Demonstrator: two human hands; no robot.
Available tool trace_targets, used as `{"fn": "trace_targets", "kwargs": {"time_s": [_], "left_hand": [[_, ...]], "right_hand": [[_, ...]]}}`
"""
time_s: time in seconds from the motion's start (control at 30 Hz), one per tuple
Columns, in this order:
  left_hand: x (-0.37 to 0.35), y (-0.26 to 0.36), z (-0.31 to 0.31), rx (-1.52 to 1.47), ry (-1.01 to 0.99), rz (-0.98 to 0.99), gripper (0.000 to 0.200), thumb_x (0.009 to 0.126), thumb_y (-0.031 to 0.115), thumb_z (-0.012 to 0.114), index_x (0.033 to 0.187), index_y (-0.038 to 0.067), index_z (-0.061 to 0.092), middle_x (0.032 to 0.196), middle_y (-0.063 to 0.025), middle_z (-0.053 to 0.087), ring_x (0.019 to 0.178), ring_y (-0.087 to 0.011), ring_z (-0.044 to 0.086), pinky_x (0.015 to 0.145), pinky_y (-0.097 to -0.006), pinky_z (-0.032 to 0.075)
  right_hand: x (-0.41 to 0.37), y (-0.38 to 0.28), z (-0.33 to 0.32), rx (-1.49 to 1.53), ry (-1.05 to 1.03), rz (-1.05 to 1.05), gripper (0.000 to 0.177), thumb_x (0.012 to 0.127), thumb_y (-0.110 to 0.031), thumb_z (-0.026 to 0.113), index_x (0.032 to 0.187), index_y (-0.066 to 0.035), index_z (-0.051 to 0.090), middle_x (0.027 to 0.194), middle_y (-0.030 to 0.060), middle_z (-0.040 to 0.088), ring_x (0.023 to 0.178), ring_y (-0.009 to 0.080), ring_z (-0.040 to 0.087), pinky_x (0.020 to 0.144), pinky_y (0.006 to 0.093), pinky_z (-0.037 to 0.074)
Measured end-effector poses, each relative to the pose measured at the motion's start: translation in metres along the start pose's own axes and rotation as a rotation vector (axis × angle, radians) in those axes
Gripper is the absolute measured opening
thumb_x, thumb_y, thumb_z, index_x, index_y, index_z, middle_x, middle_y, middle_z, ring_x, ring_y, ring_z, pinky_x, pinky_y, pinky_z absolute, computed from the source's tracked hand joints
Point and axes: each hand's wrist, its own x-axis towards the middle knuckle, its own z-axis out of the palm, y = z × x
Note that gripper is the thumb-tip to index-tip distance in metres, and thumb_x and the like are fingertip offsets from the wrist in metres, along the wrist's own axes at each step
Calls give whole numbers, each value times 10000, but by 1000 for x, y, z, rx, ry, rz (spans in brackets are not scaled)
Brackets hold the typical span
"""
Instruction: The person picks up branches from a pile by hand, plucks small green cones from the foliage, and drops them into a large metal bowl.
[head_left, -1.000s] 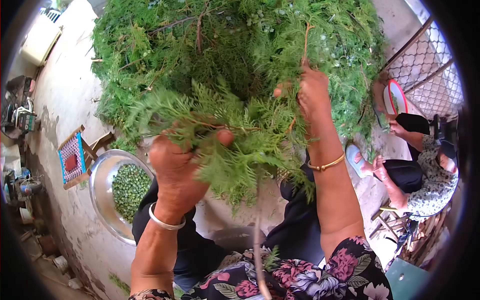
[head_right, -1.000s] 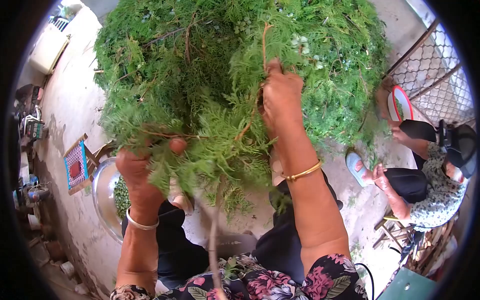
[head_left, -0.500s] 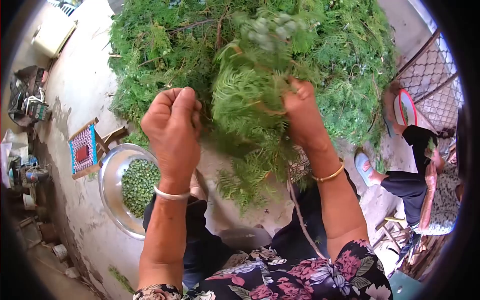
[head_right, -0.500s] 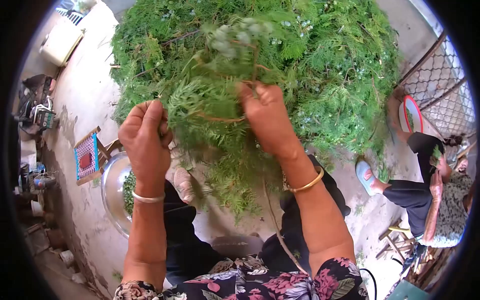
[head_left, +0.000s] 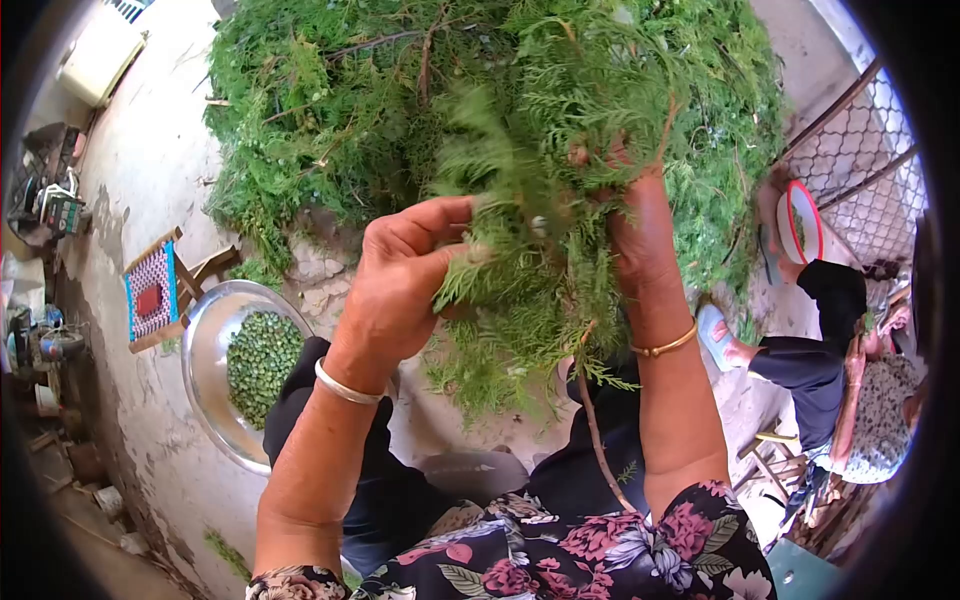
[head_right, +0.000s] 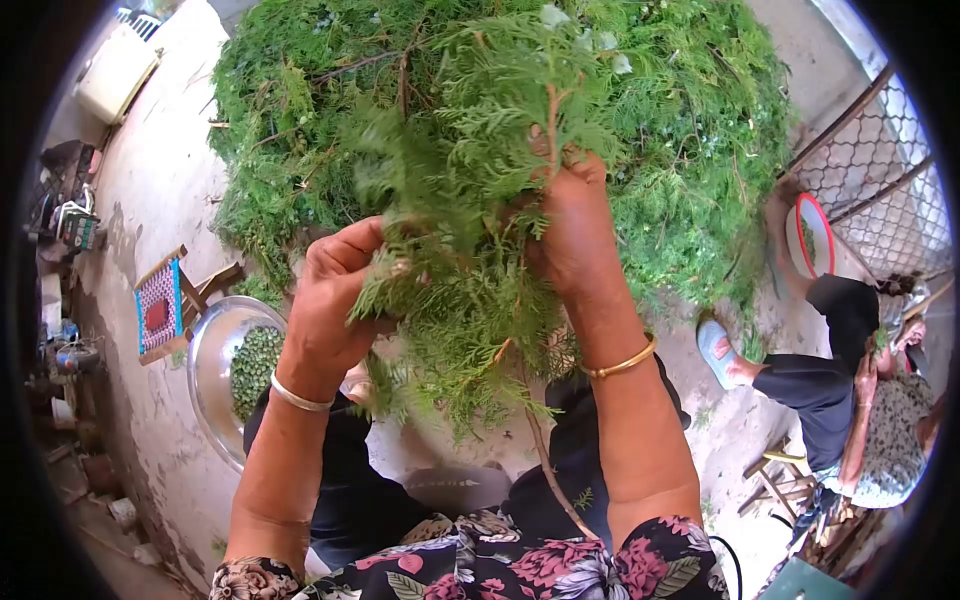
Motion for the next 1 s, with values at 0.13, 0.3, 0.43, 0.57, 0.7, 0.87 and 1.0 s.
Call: {"fn": "trace_targets", "kwargs": {"time_s": [0.13,0.3,0.43,0.57,0.7,0.87,1.0], "left_hand": [[-7,6,9,55,-113,84,250,767,-14,631,1014,-45,609,820,-42,650,683,-112,609,641,-232,511],[-4,8,13,95,-24,69,163,742,0,666,902,-29,647,683,-33,621,595,-93,536,553,-236,442],[-5,10,4,1107,211,597,113,758,18,649,854,-32,618,623,-61,563,532,-113,476,507,-268,395],[3,13,-12,1231,438,856,86,778,18,625,831,-29,578,633,-91,564,518,-155,501,478,-283,400],[-8,43,-21,363,417,364,58,832,47,556,818,-7,572,669,-91,586,519,-138,513,408,-247,382],[-7,33,-41,-358,36,-10,236,873,208,481,868,-7,576,805,-156,597,556,-149,514,393,-227,366],[-9,28,-19,-173,70,57,168,858,176,542,861,15,589,797,-141,606,547,-135,504,398,-217,365]], "right_hand": [[-3,6,-3,-34,-118,16,287,875,-271,579,1105,-115,506,884,19,589,763,144,580,588,310,486],[3,13,-2,-126,-125,-18,113,896,-129,529,914,-70,625,743,-14,573,633,77,493,466,256,424],[7,6,-2,-50,-65,11,114,895,-143,541,882,-68,626,728,-28,567,594,63,471,455,236,398],[14,10,-7,-113,55,-56,159,890,-186,567,819,-53,617,674,-44,541,487,52,409,411,233,341],[24,10,-21,-147,253,-84,221,893,-239,574,761,-62,565,593,-29,484,419,87,374,379,249,297],[42,9,-42,-122,437,-117,278,907,-281,547,720,-81,503,550,3,460,397,122,385,371,254,310],[59,17,-94,-96,306,-75,190,891,-208,477,851,-31,534,687,73,547,532,170,527,484,297,451]]}}
